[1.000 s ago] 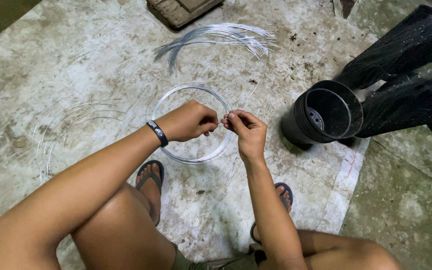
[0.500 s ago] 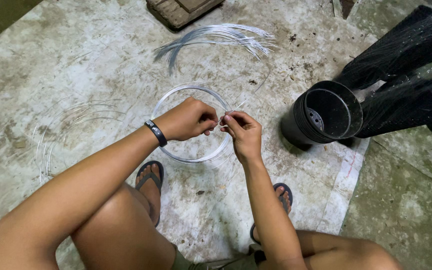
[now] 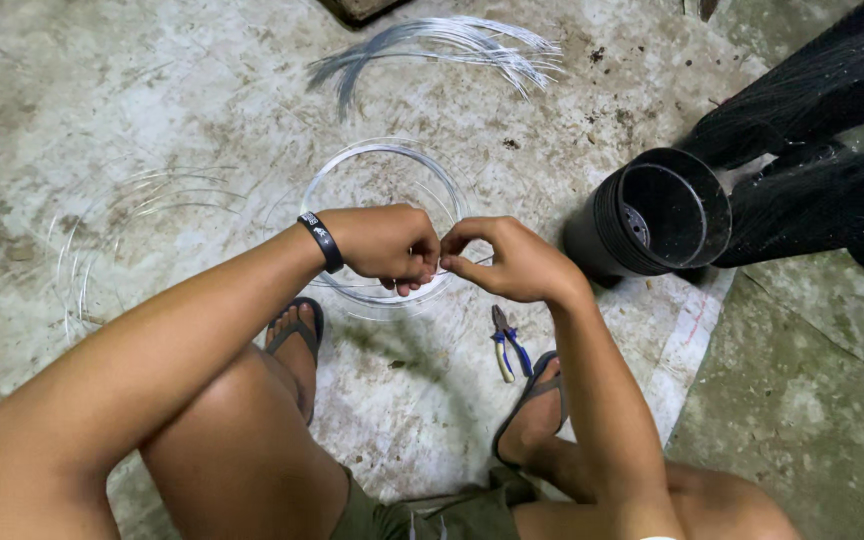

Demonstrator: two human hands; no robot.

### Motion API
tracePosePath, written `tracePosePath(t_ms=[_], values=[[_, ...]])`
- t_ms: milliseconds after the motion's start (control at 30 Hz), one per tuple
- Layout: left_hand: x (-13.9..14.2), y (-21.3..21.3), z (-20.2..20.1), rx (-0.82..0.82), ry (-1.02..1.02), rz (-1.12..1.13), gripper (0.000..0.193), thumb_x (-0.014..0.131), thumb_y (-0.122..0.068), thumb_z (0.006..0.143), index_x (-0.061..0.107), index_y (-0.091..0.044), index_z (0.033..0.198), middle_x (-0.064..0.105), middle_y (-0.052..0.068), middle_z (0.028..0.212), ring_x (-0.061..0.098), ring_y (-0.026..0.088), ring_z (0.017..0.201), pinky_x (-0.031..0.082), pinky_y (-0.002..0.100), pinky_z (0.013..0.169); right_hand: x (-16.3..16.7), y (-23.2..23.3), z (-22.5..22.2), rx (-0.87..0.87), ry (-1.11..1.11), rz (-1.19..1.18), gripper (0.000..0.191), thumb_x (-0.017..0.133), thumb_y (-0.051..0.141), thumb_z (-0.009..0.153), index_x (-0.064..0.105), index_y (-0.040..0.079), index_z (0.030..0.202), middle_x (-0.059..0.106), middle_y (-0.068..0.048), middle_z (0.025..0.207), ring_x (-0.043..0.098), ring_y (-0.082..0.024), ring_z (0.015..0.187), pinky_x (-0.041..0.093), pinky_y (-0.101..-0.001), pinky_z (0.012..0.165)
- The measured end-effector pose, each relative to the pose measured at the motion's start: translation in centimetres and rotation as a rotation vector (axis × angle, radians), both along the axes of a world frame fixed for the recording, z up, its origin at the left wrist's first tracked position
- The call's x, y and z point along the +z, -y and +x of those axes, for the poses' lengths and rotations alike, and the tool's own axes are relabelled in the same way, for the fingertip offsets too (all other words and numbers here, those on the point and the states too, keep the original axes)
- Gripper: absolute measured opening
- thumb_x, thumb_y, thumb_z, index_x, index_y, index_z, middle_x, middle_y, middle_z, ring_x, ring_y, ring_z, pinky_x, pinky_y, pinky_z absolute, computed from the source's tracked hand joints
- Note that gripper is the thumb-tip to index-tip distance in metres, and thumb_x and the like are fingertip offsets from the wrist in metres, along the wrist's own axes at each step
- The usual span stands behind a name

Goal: The person sits on the floor and repeatedly twists thin metal wires into small loops using their hands and a pair of pliers. They cut the twisted sections and place them aside, continuing the process with additional wire segments.

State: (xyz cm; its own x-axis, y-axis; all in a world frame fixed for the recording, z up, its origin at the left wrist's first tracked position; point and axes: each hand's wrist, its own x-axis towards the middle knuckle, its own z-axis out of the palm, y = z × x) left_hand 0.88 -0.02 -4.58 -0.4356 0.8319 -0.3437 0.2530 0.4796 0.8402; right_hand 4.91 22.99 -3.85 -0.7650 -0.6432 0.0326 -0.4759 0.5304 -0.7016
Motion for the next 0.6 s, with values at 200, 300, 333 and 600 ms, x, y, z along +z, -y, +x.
tracePosePath(t_ms=[200, 300, 333, 600], values=[[0.0, 0.1, 0.8, -0.068, 0.103, -0.063, 0.015, 0.059, -0.007, 0.092, 0.073, -0.005, 0.095, 0.072, 0.006, 0.075, 0.074, 0.014, 0.068, 0.061, 0.03, 0.059, -2.7, 0.4, -1.3, 0.194, 0.51, -0.08, 0.017, 0.074, 0.01, 0.088, 0.075, -0.001, 0.1, 0.079, -0.006, 0.092, 0.073, -0.012, 0.088, 0.06, -0.0303, 0.083], [0.0, 0.1, 0.7, -0.087, 0.087, -0.081, 0.016, 0.06, -0.011, 0.094, 0.073, -0.002, 0.091, 0.073, 0.005, 0.076, 0.074, 0.012, 0.067, 0.061, 0.03, 0.059, -4.1, 0.4, -1.6, 0.133, 0.62, -0.076, 0.016, 0.076, 0.009, 0.087, 0.076, -0.003, 0.098, 0.078, -0.006, 0.086, 0.071, -0.01, 0.081, 0.059, -0.028, 0.076], [0.1, 0.1, 0.6, -0.094, 0.063, -0.088, 0.019, 0.061, -0.012, 0.095, 0.073, 0.001, 0.087, 0.074, 0.005, 0.077, 0.075, 0.011, 0.068, 0.062, 0.03, 0.059, -4.2, 0.4, -1.6, 0.101, 0.651, -0.069, 0.015, 0.077, 0.008, 0.087, 0.076, -0.003, 0.097, 0.077, -0.007, 0.084, 0.071, -0.01, 0.078, 0.059, -0.0273, 0.074], [0.0, 0.1, 0.3, -0.09, -0.176, -0.132, 0.017, 0.065, -0.015, 0.09, 0.074, -0.001, 0.083, 0.075, 0.009, 0.072, 0.074, 0.02, 0.066, 0.058, 0.036, 0.066, -5.9, 0.6, -1.1, 0.036, 0.597, -0.199, 0.01, 0.073, 0.007, 0.09, 0.075, -0.003, 0.093, 0.075, -0.005, 0.083, 0.068, -0.01, 0.078, 0.058, -0.0281, 0.07]])
